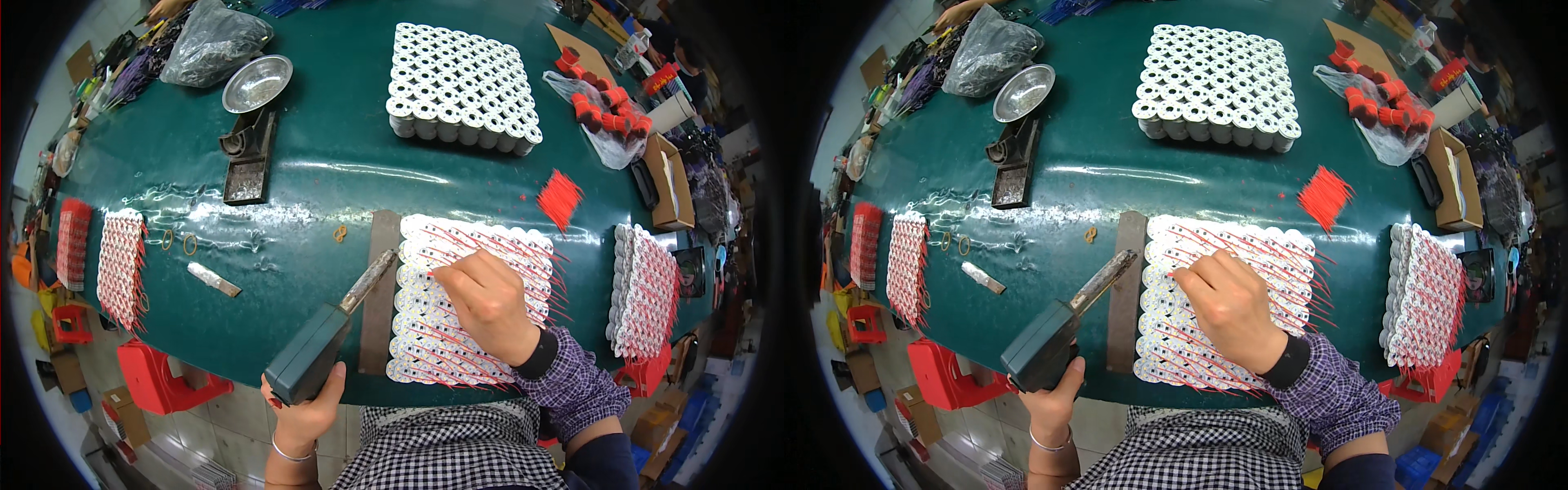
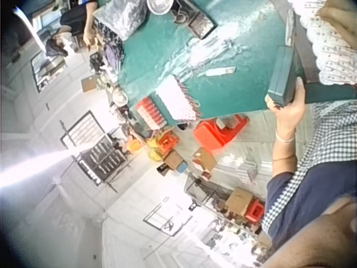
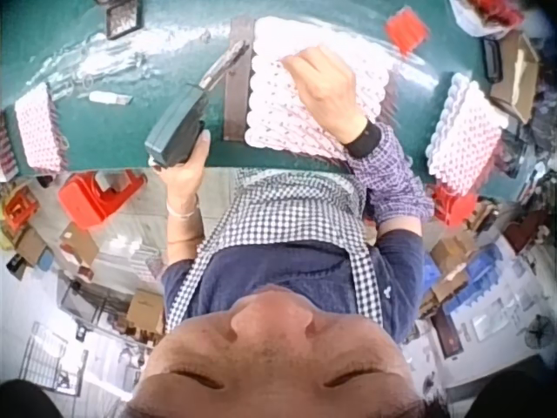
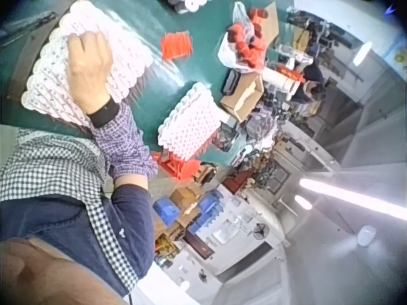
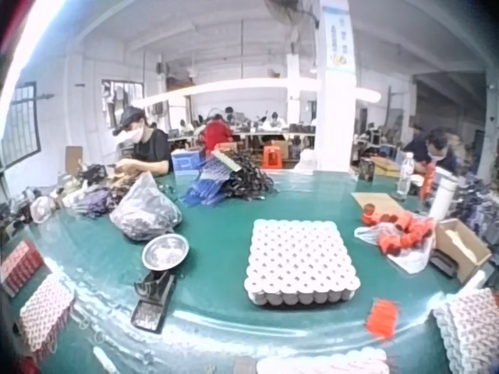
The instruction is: The person assembles LED panels by connecting wiring and LED chips with a soldering iron.
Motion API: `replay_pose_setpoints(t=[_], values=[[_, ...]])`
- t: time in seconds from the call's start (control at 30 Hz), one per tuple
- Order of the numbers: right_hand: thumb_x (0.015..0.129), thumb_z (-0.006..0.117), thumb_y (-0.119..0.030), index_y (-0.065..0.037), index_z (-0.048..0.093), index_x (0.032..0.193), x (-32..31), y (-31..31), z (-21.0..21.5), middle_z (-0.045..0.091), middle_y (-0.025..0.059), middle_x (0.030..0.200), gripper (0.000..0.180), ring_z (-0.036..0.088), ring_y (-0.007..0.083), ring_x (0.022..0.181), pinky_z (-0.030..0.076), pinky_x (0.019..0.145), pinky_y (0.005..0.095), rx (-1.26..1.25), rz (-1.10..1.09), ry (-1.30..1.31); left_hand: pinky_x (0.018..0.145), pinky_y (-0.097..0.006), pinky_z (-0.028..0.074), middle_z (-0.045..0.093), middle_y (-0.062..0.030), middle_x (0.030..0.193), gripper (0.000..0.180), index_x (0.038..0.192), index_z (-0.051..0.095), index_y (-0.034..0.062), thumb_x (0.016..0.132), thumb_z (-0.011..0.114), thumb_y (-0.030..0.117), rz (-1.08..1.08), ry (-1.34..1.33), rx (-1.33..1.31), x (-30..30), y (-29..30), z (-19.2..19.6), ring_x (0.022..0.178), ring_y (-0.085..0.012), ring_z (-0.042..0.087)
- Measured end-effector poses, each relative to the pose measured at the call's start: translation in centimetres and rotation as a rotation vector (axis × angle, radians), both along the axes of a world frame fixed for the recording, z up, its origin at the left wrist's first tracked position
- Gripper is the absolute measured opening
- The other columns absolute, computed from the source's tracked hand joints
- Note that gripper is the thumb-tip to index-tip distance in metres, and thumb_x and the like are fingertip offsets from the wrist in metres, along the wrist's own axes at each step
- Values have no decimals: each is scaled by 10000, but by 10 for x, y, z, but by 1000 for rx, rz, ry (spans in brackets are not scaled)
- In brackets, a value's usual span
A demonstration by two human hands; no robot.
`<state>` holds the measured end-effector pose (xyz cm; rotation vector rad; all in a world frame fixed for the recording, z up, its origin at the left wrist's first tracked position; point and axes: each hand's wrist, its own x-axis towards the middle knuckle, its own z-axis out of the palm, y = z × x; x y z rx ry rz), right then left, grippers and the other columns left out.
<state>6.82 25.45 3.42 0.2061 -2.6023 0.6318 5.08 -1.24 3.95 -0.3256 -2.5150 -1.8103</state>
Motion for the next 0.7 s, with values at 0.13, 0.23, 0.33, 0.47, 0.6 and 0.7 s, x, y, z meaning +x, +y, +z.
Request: replay_pose_setpoints(t=[0.13, 0.23, 0.33, 0.47, 0.6, 0.7], values=[[707, 677, 27, -35, 697, 920, 2, 0, -9, 589, 54, 777, 223, 584, 222, 725, 483, 615, 359, 0, 4, 0, 586, -265, 500, 721, -64, 827, 217, 937, 737, -1, 735, 803, 40, -44, 7, -24, 2, 1, 1, 620, -159, 652], [705, 672, 30, -39, 698, 923, 4, 0, -15, 596, 52, 792, 230, 587, 219, 734, 486, 615, 355, 11, 4, -11, 576, -254, 484, 709, -60, 819, 200, 920, 733, -11, 729, 788, 2, -76, -2, -60, 4, 3, 1, 624, -132, 630], [708, 667, 28, -43, 699, 927, 4, 0, -18, 600, 50, 807, 232, 592, 216, 750, 489, 618, 354, -3, 10, -1, 570, -243, 467, 689, -54, 805, 193, 913, 723, -26, 725, 769, -31, -112, -180, 77, 0, 8, 12, 630, -108, 605], [692, 708, 57, -30, 722, 886, 2, -2, -15, 613, 68, 761, 213, 617, 228, 703, 494, 579, 349, -25, -3, 6, 571, -234, 456, 673, -52, 792, 177, 906, 711, -45, 732, 742, -46, -145, -179, 76, -1, 11, 13, 637, -90, 592], [688, 703, 59, -30, 723, 887, 2, -2, -13, 612, 68, 766, 219, 613, 227, 701, 493, 574, 344, -24, -5, 4, 560, -240, 451, 660, -59, 776, 143, 874, 705, -39, 734, 731, -44, -179, -187, 47, -3, 12, 14, 625, -94, 588], [684, 699, 57, -30, 723, 889, 1, -2, -14, 612, 69, 769, 224, 611, 227, 699, 494, 573, 345, -28, -7, 16, 547, -245, 447, 651, -68, 765, 133, 861, 702, -32, 731, 726, -45, -190, -121, 29, -4, 12, 10, 609, -107, 587]])
